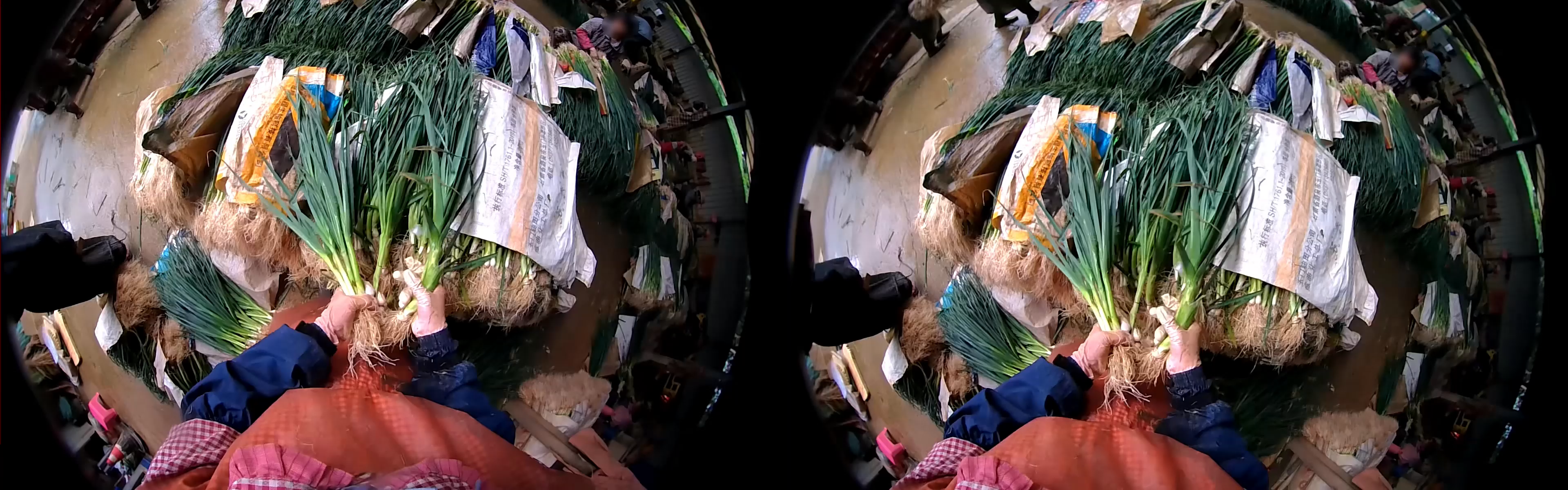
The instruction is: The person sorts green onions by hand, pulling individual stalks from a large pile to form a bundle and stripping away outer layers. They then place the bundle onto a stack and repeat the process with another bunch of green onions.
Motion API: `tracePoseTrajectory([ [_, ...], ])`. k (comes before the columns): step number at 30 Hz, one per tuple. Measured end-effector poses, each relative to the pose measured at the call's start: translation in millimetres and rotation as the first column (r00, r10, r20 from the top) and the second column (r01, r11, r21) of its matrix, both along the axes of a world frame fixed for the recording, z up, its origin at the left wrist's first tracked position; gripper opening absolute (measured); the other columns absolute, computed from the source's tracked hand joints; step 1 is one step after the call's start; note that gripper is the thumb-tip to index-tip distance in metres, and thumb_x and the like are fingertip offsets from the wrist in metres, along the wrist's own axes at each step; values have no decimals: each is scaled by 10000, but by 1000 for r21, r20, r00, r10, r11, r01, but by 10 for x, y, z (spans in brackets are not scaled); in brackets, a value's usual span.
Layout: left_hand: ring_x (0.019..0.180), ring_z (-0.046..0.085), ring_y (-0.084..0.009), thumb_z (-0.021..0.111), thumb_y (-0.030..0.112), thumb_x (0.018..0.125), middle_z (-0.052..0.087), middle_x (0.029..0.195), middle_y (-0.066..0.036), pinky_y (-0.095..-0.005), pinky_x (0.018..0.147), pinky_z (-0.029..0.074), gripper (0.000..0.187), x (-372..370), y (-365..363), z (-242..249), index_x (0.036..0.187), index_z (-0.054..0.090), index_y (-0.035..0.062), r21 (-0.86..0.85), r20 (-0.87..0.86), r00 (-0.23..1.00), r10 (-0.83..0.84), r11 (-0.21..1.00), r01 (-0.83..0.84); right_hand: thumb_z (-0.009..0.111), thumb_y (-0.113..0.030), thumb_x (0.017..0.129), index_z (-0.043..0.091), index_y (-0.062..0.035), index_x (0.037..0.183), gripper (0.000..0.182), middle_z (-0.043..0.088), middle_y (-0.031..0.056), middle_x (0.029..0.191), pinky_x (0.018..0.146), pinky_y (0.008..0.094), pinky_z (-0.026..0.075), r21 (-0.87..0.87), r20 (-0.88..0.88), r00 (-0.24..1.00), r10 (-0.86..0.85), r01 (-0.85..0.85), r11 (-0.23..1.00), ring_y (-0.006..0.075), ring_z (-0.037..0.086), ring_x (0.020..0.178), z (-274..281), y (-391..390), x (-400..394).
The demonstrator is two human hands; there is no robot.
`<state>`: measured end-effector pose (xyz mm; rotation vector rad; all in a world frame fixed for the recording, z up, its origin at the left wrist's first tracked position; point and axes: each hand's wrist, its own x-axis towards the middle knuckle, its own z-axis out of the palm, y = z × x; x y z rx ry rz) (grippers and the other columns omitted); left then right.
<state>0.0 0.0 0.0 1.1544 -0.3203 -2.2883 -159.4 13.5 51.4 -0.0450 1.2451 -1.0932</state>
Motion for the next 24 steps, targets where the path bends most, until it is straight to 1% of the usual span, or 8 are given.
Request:
tracePoseTrajectory([
  [3, 745, 567, -189, 529, -92, 661, 556, 821, -64, -286, 662, 469, 261, -76, 70, 298, 900, 511, 12, -26, -11, 998, -62, 998, 62, 671, -147, 722, 565, -70, 993, 301, 518, -15, 642, 335, 182, 302, 164, -158, 951, 266, -241, 957, 67, 459, 472, -9, -35, 65],
  [5, 684, 542, -160, 544, -78, 656, 562, 789, -44, -267, 625, 442, 207, 87, -153, 349, 849, 547, -3, -33, 35, 997, 75, 997, -74, 658, -101, 704, 576, -61, 937, 250, 511, -14, 641, 348, 201, 348, -158, -253, 957, -141, 103, 982, 67, 473, 494, -211, -270, 143],
  [7, 675, 544, -159, 557, -67, 677, 572, 781, -58, -257, 626, 442, 195, 348, -149, 287, 865, 546, -15, -78, 164, 985, 49, 996, -36, 665, -84, 694, 560, -22, 926, 261, 563, 32, 727, 570, 270, 464, -7, -447, 858, -253, 279, 960, 128, 539, 616, -514, -264, 101],
  [11, 665, 538, -142, 576, -38, 708, 574, 765, -64, -266, 603, 447, 154, 389, -173, 254, 860, 553, -26, -6, 172, 982, 75, 997, -75, 677, -34, 657, 584, -15, 867, 230, 602, 69, 749, 595, 254, 440, 308, -695, 694, 188, 51, 950, 159, 552, 644, -1300, -629, 152],
  [16, 748, 561, -163, 534, -34, 714, 597, 862, -86, -268, 705, 445, 230, 445, -99, 1, 943, 554, -31, -78, 193, 981, 22, 997, -7, 628, -13, 659, 581, -6, 798, 147, 568, 26, 682, 474, 217, 402, -66, -238, 971, -19, 3, 998, 86, 494, 518, -1011, -532, -6],
  [19, 782, 582, -182, 482, -82, 695, 599, 877, -108, -287, 736, 466, 225, 316, -123, 1, 910, 543, -58, -24, 131, 988, 82, 997, -80, 685, -145, 661, 602, 32, 830, 258, 596, 106, 698, 510, 314, 455, -2, -584, 809, -70, 84, 996, 227, 568, 602, -974, -579, 20],
  [22, 761, 581, -175, 544, -51, 712, 604, 841, -88, -271, 706, 467, 198, 275, -84, -43, 909, 566, -37, -40, 128, 991, 44, 998, -39, 723, -221, 635, 611, 10, 836, 326, 628, 172, 806, 668, 388, 458, 462, -758, 487, 433, -67, 884, 289, 602, 761, -1323, -946, 186],
  [24, 740, 576, -160, 600, -6, 720, 606, 820, -67, -256, 693, 461, 194, 333, -72, 84, 912, 581, -24, -18, 143, 985, 95, 996, -93, 658, -156, 648, 590, 13, 807, 241, 609, 123, 740, 518, 366, 458, 263, -706, 671, 228, -51, 963, 231, 580, 637, -1407, -949, 170],
])
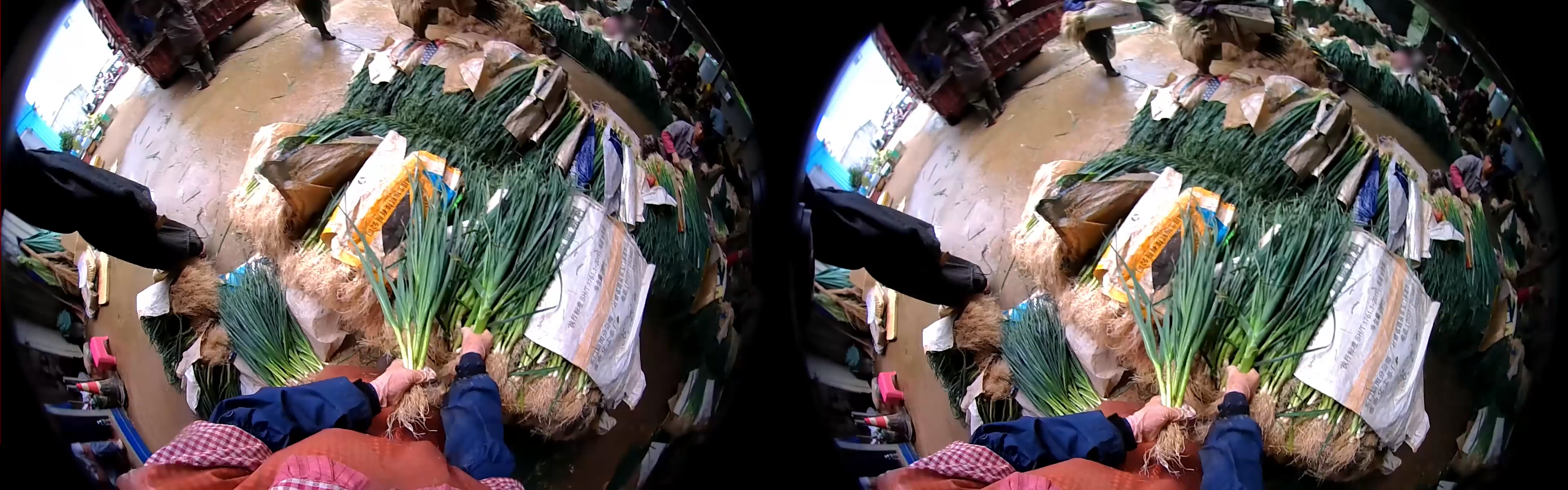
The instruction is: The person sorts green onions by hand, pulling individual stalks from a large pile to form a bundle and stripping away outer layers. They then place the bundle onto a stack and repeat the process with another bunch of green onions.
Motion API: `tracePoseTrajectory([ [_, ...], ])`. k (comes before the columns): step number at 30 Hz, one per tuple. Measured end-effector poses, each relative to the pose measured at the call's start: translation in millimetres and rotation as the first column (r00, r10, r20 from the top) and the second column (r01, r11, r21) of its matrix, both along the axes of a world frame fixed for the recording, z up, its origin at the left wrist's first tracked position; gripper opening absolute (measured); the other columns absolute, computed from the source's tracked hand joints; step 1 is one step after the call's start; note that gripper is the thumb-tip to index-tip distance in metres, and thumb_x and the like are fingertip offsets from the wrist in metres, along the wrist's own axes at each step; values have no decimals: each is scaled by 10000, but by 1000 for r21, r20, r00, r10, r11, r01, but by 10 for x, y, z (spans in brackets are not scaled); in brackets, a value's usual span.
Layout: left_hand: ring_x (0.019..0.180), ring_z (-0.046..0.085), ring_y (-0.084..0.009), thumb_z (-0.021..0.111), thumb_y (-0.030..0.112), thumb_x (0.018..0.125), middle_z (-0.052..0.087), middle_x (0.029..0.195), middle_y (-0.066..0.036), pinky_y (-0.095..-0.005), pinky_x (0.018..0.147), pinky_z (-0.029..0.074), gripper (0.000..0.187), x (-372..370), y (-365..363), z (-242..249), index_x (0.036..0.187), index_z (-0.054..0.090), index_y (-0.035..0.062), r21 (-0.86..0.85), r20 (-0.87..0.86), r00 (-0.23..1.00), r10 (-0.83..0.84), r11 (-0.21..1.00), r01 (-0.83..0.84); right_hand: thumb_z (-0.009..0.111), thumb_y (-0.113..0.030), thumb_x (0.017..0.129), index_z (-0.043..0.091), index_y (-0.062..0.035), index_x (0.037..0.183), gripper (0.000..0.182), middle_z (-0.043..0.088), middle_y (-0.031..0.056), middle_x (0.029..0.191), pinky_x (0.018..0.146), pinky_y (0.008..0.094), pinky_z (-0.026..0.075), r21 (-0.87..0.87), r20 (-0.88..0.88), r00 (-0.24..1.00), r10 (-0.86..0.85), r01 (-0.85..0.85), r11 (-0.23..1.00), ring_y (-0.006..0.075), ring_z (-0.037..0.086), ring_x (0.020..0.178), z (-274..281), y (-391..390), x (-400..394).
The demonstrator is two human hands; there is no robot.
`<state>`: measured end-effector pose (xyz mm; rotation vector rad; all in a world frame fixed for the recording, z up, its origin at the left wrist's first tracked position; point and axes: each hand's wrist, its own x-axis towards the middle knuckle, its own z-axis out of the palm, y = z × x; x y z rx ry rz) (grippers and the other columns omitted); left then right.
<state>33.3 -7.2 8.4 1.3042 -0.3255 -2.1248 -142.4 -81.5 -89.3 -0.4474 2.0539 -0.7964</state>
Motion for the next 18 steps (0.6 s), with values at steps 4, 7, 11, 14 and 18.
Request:
tracePoseTrajectory([
  [4, 801, 560, -138, 614, 33, 721, 602, 894, -57, -261, 740, 440, 294, 47, 92, -69, 1006, 563, -19, -7, -95, 995, 21, 1000, -21, 541, -90, 681, 510, -42, 804, 136, 486, 38, 624, 333, 341, 436, -38, 521, 853, -38, 68, 997, 171, 466, 466, 709, 422, -194],
  [7, 799, 564, -130, 602, 32, 736, 604, 925, -64, -246, 733, 450, 303, -163, 162, -321, 1032, 555, -16, -55, -166, 986, -36, 998, 27, 564, -165, 698, 509, -77, 749, 115, 496, 28, 560, 313, 311, 426, -61, 688, 725, 34, 11, 998, 172, 486, 416, 997, 524, 20],
  [11, 742, 557, -134, 640, 44, 699, 608, 813, -48, -245, 696, 439, 258, -261, 205, -344, 945, 587, -15, -84, -30, 999, 11, 996, -13, 484, -165, 660, 531, -75, 853, 218, 476, 11, 606, 332, 243, 336, -125, 733, 680, 21, 105, 986, 140, 420, 415, 1168, 668, 223],
  [14, 753, 579, -156, 612, 4, 701, 613, 836, -67, -269, 686, 466, 252, -294, 117, 57, 950, 581, -15, -57, -198, 971, 134, 987, -148, 499, -208, 696, 538, -56, 784, 180, 481, 28, 600, 362, 270, 407, -104, 778, 625, 62, 31, 994, 142, 447, 443, 1157, 775, 25],
  [18, 734, 581, -159, 606, -40, 679, 612, 845, -67, -276, 651, 473, 274, -481, 112, -58, 952, 574, -24, -69, -104, 977, 186, 979, -194, 500, -225, 676, 518, -45, 699, 182, 455, 39, 571, 355, 255, 362, -91, 874, 477, 91, -21, 996, 154, 422, 435, 1259, 777, -68],
])
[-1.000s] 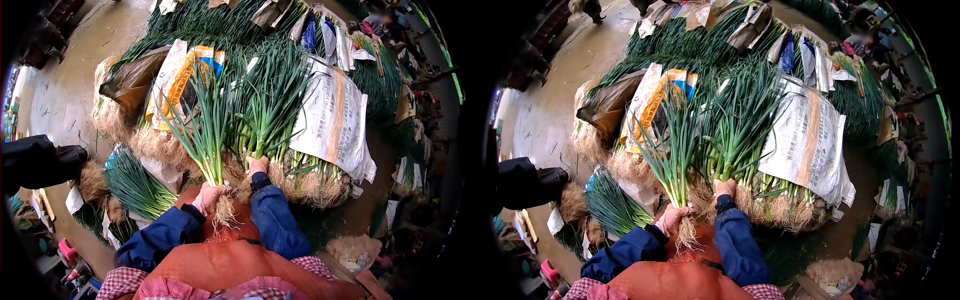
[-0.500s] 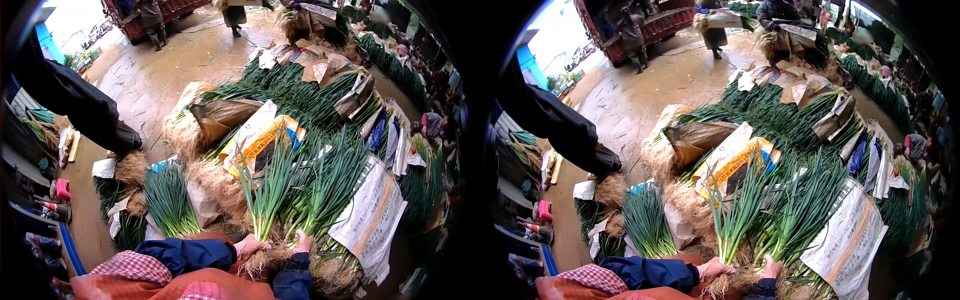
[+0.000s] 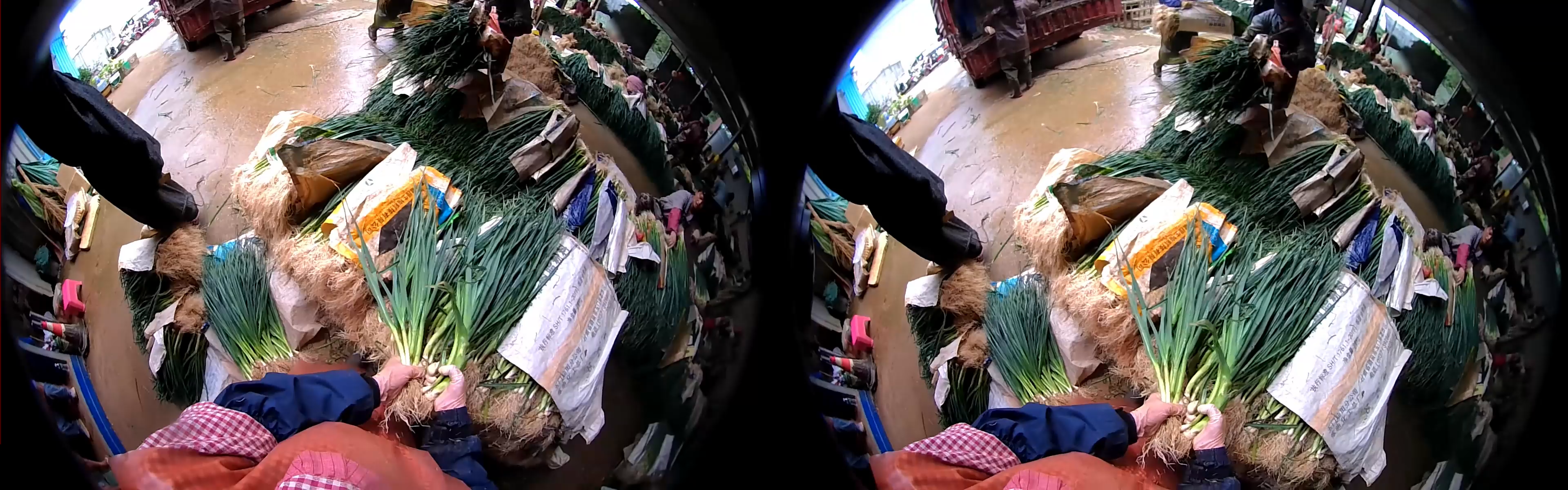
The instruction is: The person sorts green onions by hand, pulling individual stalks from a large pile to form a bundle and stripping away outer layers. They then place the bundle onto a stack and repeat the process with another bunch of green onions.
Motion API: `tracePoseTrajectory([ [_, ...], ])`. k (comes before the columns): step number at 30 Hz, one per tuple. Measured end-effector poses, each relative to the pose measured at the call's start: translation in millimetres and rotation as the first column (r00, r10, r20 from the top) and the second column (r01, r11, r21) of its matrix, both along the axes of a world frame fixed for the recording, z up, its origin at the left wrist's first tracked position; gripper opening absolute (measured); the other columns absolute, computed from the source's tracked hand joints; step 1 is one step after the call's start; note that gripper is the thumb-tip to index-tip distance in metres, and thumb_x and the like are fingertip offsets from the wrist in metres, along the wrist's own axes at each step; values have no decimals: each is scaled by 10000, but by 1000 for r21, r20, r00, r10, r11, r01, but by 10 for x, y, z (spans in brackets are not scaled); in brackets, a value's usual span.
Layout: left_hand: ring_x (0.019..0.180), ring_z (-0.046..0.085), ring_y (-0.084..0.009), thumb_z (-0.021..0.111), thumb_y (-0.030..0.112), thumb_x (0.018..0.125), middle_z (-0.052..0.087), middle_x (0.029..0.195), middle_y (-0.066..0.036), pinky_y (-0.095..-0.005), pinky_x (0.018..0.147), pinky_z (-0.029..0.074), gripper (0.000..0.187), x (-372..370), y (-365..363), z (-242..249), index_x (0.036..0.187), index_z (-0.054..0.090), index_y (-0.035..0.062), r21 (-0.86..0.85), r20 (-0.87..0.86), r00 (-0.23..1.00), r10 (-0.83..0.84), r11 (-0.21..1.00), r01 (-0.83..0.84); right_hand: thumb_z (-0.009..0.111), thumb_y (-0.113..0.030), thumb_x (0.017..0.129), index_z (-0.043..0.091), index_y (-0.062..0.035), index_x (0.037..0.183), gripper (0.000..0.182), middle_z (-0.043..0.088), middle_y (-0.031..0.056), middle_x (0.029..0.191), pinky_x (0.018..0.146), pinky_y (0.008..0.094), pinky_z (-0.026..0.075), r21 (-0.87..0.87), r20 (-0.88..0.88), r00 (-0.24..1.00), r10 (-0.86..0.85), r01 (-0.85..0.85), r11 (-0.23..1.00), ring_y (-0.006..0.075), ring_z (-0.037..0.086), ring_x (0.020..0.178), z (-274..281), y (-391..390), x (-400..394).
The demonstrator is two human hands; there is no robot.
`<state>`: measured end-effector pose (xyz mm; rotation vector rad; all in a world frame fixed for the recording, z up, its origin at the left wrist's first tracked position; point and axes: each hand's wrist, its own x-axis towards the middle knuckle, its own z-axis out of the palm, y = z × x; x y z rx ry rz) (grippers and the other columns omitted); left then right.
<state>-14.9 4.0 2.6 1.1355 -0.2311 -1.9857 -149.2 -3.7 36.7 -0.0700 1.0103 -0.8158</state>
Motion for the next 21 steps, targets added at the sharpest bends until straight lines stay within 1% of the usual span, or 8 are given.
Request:
tracePoseTrajectory([
  [3, 760, 578, -153, 566, -32, 714, 611, 871, -69, -264, 693, 468, 241, -87, 14, 49, 955, 575, -25, -65, 182, 982, -41, 996, 54, 505, -208, 658, 505, -50, 722, 171, 449, 52, 596, 371, 268, 354, -41, 84, 996, -39, 43, 998, 158, 411, 467, 282, 183, -260],
  [5, 725, 589, -160, 542, -32, 730, 612, 850, -79, -278, 657, 490, 235, -16, 6, -54, 963, 568, -31, 11, 129, 989, -74, 997, 73, 531, -194, 669, 478, -62, 778, 179, 442, 46, 668, 400, 278, 341, -94, 210, 956, -203, 226, 969, 138, 381, 509, 573, 352, -473],
  [9, 607, 595, -184, 490, 14, 776, 613, 799, -100, -317, 541, 520, 204, 137, 15, 167, 961, 569, -20, 257, -221, 972, -76, 957, 134, 608, -213, 776, 529, -46, 813, 188, 479, 11, 612, 354, 220, 381, -86, -119, 966, -231, 222, 971, 108, 463, 459, 303, 439, -619],
  [11, 620, 593, -167, 513, 119, 814, 611, 785, -81, -307, 558, 514, 191, 142, 52, 246, 942, 577, -8, 274, -223, 966, -132, 942, 192, 680, -274, 743, 538, -45, 818, 280, 498, 2, 603, 303, 229, 360, -119, -262, 959, -106, 77, 990, 118, 477, 418, 40, 251, -392],
  [13, 625, 592, -159, 522, 167, 826, 608, 777, -71, -296, 560, 509, 211, 125, 146, 236, 937, 578, -4, 320, -193, 972, -136, 928, 193, 708, -284, 709, 550, -78, 701, 259, 510, 3, 612, 303, 230, 350, 32, -196, 981, -10, 17, 999, 125, 473, 399, -389, 59, -226],
  [17, 705, 571, -137, 539, 116, 810, 607, 810, -56, -267, 581, 483, 167, 304, 241, 10, 911, 584, -10, 223, -71, 981, -180, 956, 192, 721, -220, 683, 600, -42, 801, 245, 528, 16, 603, 316, 236, 351, -34, -256, 956, -143, 139, 990, 111, 468, 417, -310, 104, -70],
  [19, 611, 581, -150, 531, 132, 813, 611, 743, -60, -276, 544, 489, 163, 273, 202, 375, 886, 588, -2, 228, -68, 980, -187, 953, 197, 696, -197, 702, 615, -19, 840, 240, 564, 43, 656, 307, 248, 361, 8, -431, 901, 52, -54, 999, 148, 490, 394, 95, 225, -129],
  [21, 608, 581, -162, 513, 114, 814, 609, 744, -69, -282, 555, 491, 167, 294, 202, 237, 903, 578, -11, 180, -114, 979, -170, 965, 189, 660, -215, 739, 611, -12, 875, 249, 570, 44, 634, 299, 226, 374, -155, -450, 891, -58, -14, 988, 116, 487, 407, 139, 455, -161],
])
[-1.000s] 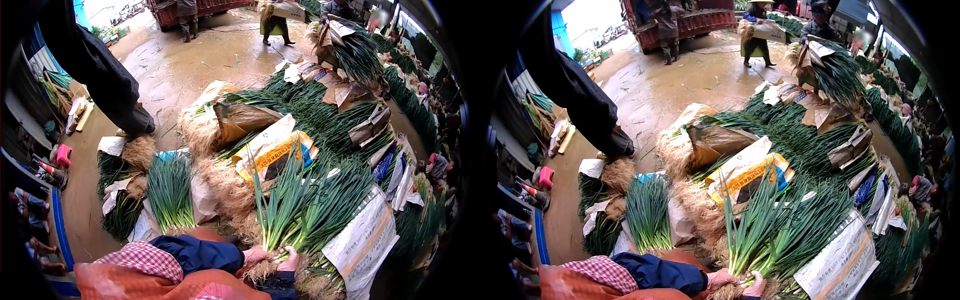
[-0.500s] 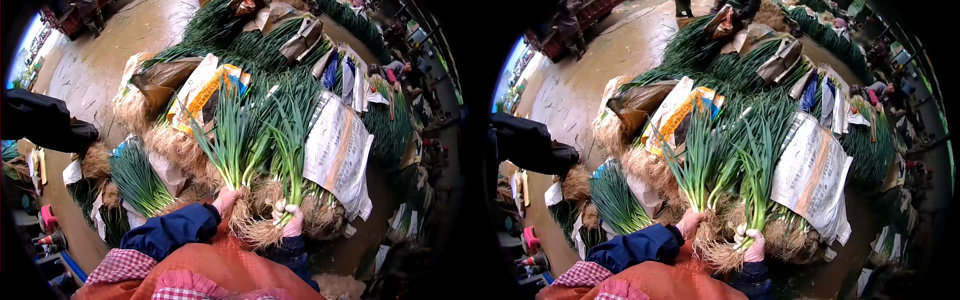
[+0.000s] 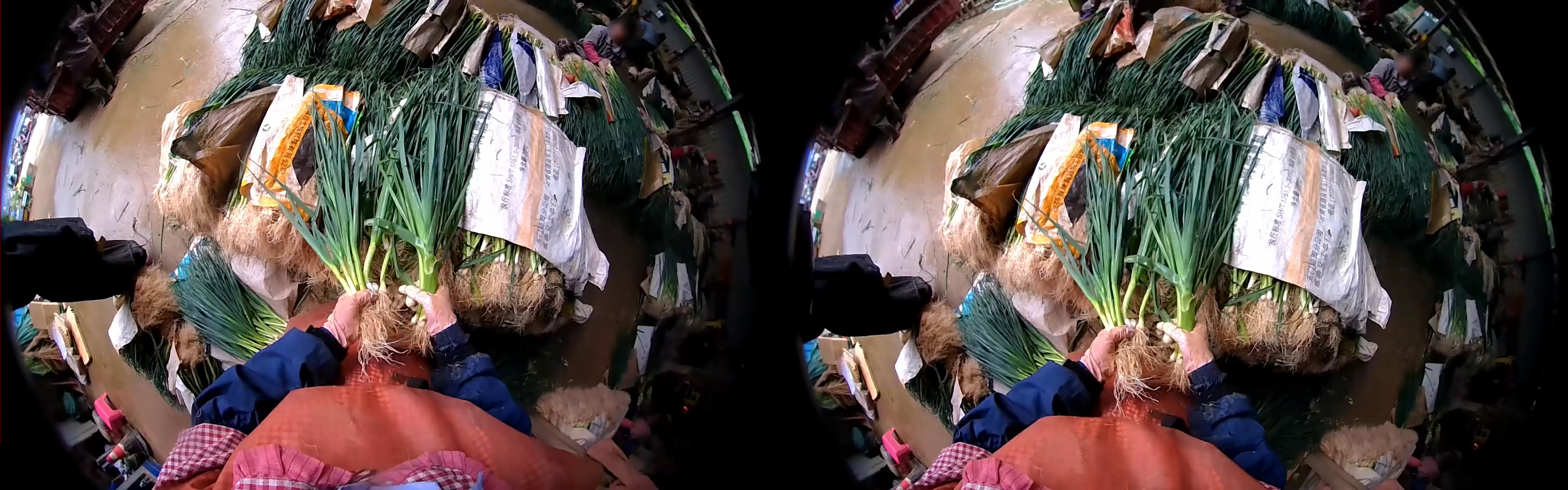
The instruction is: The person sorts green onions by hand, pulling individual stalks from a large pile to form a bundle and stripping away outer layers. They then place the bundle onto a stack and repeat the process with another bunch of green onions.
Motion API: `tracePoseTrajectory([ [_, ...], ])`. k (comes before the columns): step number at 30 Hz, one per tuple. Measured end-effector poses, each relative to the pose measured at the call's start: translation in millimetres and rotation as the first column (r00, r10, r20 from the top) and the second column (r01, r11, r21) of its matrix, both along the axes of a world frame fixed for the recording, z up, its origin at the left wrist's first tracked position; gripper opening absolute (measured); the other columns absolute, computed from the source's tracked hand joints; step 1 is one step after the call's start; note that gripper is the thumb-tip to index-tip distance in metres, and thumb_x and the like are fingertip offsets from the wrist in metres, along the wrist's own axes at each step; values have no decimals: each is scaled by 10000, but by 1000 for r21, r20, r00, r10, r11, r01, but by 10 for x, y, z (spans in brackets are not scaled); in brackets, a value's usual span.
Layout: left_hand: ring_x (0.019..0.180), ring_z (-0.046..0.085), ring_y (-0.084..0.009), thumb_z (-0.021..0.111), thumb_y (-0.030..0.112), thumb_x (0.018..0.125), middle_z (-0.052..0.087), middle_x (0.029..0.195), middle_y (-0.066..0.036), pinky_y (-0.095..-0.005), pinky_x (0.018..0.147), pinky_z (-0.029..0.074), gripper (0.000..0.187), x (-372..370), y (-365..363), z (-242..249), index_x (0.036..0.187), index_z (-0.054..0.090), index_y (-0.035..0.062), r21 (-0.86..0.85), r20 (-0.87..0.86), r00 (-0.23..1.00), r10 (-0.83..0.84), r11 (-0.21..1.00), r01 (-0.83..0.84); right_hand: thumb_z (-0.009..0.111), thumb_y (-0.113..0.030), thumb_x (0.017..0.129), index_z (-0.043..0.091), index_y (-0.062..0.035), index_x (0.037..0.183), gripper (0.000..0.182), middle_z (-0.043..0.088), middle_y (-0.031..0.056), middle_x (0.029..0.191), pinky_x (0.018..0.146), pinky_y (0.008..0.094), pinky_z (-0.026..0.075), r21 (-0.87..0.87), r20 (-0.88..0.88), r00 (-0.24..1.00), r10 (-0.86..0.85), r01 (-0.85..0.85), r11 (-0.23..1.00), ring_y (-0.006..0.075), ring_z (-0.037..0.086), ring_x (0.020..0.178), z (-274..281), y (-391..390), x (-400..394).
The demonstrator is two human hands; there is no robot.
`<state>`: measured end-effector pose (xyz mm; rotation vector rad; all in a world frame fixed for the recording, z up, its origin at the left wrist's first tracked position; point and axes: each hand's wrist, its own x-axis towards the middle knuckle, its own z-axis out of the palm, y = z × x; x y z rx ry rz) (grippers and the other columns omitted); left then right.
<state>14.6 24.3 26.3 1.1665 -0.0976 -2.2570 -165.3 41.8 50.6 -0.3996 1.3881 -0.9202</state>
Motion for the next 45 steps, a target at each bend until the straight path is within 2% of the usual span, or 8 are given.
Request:
tracePoseTrajectory([
  [3, 621, 575, -192, 496, 116, 810, 597, 746, -87, -311, 574, 491, 203, 107, -1, -82, 955, 563, -9, 191, -258, 966, 30, 981, 21, 657, -245, 755, 614, -17, 905, 276, 567, 34, 667, 301, 214, 389, -80, -103, 958, -267, 259, 962, 93, 464, 401, -162, 103, -57],
  [12, 627, 558, -206, 463, 138, 821, 584, 739, -83, -337, 577, 479, 187, 175, 119, 40, 900, 567, 4, 252, -276, 961, 26, 967, 46, 666, -126, 679, 569, 35, 765, 207, 521, 59, 567, 275, 270, 402, -15, 27, 982, -189, 189, 982, 164, 508, 378, -302, -477, 150],
  [16, 636, 558, -205, 460, 135, 828, 584, 750, -97, -330, 584, 478, 201, 174, 84, -25, 923, 558, -13, 221, -245, 964, 103, 974, -48, 578, -123, 733, 539, -1, 930, 235, 555, 46, 680, 338, 242, 439, -36, 608, 772, -185, 260, 965, 104, 505, 518, -123, 124, 149],
  [20, 658, 558, -198, 464, 86, 823, 579, 772, -95, -308, 598, 479, 165, 125, 31, 150, 919, 552, -16, 299, -282, 953, 113, 954, -24, 617, -132, 743, 549, -45, 1072, 347, 603, 30, 877, 375, 225, 418, 111, 379, 890, -252, 226, 968, 87, 494, 562, -61, -121, 156],
  [31, 773, 608, -213, 505, 52, 811, 611, 919, -120, -336, 679, 515, 268, 413, -30, 65, 1068, 536, -16, 144, -276, 944, -180, 963, 226, 717, -87, 672, 592, -9, 823, 211, 540, 22, 589, 335, 246, 362, -64, -299, 950, -95, 79, 995, 99, 452, 440, -282, -277, -22],
  [34, 731, 605, -200, 496, 12, 798, 605, 973, -113, -320, 651, 513, 287, 317, -57, 148, 1084, 526, 12, 163, -180, 984, -12, 986, 42, 705, -92, 690, 600, -20, 841, 198, 555, 11, 634, 350, 226, 364, -188, -260, 941, -215, 169, 968, 76, 457, 455, -55, 80, -38],
  [38, 770, 591, -180, 490, -46, 781, 581, 1055, -84, -303, 693, 506, 278, 325, -150, -241, 1053, 503, 8, 159, -297, 955, 28, 987, 21, 633, -63, 732, 574, -21, 918, 199, 572, 10, 754, 410, 180, 392, -227, -360, 803, -475, 419, 879, 66, 485, 525, 447, 868, -188],
  [45, 676, 450, -158, 564, -8, 686, 518, 776, -35, -257, 641, 395, 271, 401, -476, 315, 939, 492, 61, -112, -563, 819, 112, 971, -210, 640, -119, 747, 524, -22, 1032, 323, 578, 38, 934, 607, 306, 452, -279, -775, 137, -616, 801, 529, 176, 546, 718, 123, 2555, -706],
])
